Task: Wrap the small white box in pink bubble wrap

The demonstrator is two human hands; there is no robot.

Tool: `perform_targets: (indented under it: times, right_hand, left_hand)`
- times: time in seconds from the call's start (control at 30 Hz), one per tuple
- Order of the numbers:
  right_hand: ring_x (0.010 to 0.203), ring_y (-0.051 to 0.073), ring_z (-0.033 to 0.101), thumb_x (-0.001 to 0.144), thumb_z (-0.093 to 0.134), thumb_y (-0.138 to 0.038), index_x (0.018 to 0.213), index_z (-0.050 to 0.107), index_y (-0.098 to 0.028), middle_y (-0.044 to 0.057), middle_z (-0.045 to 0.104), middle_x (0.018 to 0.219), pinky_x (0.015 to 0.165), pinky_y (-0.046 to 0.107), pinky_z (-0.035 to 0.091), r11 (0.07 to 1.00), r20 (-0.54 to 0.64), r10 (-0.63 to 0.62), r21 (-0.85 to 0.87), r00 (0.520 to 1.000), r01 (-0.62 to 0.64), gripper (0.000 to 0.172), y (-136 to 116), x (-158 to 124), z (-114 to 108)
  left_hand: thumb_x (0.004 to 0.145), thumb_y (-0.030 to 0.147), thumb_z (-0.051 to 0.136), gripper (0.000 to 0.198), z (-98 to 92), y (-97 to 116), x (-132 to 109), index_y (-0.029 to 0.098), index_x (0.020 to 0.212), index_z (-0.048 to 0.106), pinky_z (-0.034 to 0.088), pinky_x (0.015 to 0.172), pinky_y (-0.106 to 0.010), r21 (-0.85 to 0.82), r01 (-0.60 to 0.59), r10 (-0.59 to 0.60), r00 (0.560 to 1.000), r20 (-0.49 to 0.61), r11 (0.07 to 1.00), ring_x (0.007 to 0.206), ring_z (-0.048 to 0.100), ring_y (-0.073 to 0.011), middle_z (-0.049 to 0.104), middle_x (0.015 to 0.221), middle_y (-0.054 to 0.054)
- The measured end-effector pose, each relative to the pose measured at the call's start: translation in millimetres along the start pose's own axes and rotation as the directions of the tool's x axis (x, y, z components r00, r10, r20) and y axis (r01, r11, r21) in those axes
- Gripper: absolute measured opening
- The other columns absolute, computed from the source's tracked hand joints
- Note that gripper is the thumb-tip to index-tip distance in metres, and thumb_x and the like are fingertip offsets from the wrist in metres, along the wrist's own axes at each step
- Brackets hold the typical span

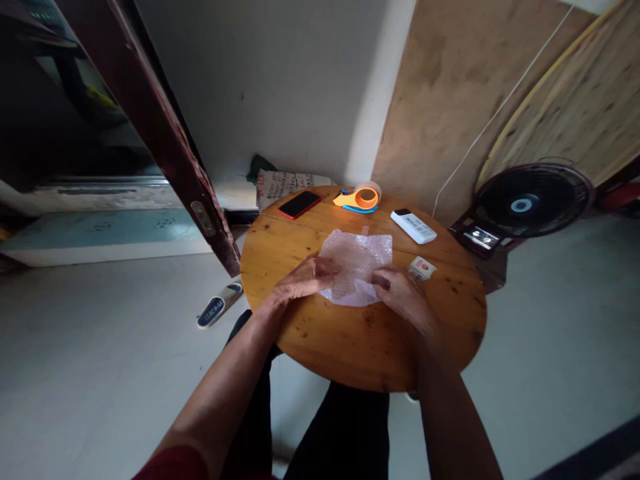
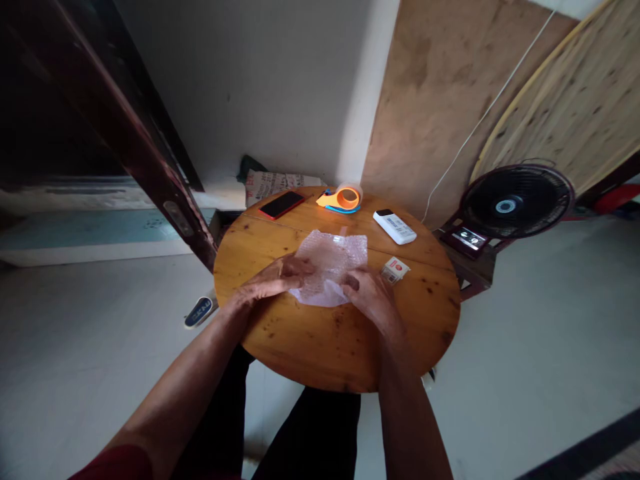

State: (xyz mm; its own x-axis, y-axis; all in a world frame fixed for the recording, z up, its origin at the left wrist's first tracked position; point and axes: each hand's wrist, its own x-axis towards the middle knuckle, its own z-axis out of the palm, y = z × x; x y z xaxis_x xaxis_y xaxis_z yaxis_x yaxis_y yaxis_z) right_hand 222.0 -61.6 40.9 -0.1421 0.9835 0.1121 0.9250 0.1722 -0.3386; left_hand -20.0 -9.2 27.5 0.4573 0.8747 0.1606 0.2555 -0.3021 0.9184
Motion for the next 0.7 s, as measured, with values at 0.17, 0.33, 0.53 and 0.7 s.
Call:
perform_targets:
  times: [0.17, 0.33, 0.53, 0.7]
  right_hand:
    - [0.115, 0.035, 0.054, 0.066, 0.077, -0.045, 0.111, 0.067, -0.028, 0.008, 0.06, 0.127, 0.096, 0.049, 0.043, 0.995, 0.014, -0.093, 0.023, 0.996, 0.093, 0.05, 15.8, -2.0, 9.9]
    - [0.119, 0.036, 0.052, 0.064, 0.078, -0.045, 0.116, 0.064, -0.03, 0.008, 0.057, 0.131, 0.1, 0.052, 0.039, 0.995, 0.04, -0.104, 0.016, 0.994, 0.103, 0.056, 18.2, -3.9, 11.1]
    - [0.109, 0.031, 0.056, 0.079, 0.065, -0.038, 0.107, 0.066, -0.021, 0.012, 0.063, 0.116, 0.095, 0.046, 0.041, 0.997, 0.007, 0.01, -0.08, 1.0, -0.009, 0.033, 14.0, 0.4, 7.1]
    - [0.105, 0.029, 0.056, 0.087, 0.053, -0.037, 0.105, 0.066, -0.017, 0.015, 0.065, 0.114, 0.093, 0.041, 0.04, 0.96, -0.064, 0.127, -0.244, 0.99, -0.139, 0.03, 15.9, 5.9, 10.2]
  left_hand:
    - [0.064, 0.021, 0.064, 0.006, -5.3, -4.3, -1.0, 0.018, 0.065, 0.069, 0.052, 0.076, -0.03, -0.122, 0.049, -0.028, 0.986, 0.167, 0.991, 0.088, 0.066, -0.0229, 0.07, 0.076, -0.007]
    - [0.066, 0.022, 0.065, 0.008, -0.2, -12.9, 3.0, 0.018, 0.072, 0.069, 0.052, 0.077, -0.029, -0.015, 0.028, -0.026, 0.993, 0.116, 0.999, 0.091, 0.064, -0.0221, 0.069, 0.085, -0.006]
    - [0.07, 0.019, 0.066, 0.006, -1.6, -15.2, 2.0, 0.022, 0.065, 0.067, 0.043, 0.102, -0.037, 0.174, -0.1, 0.077, 0.988, 0.136, 0.98, 0.113, 0.056, -0.0257, 0.067, 0.109, -0.006]
    - [0.071, 0.017, 0.067, 0.015, -5.2, -9.9, -1.2, 0.021, 0.085, 0.07, 0.027, 0.114, -0.045, 0.373, -0.16, 0.06, 0.962, 0.266, 0.914, 0.13, 0.041, -0.0312, 0.058, 0.128, -0.007]
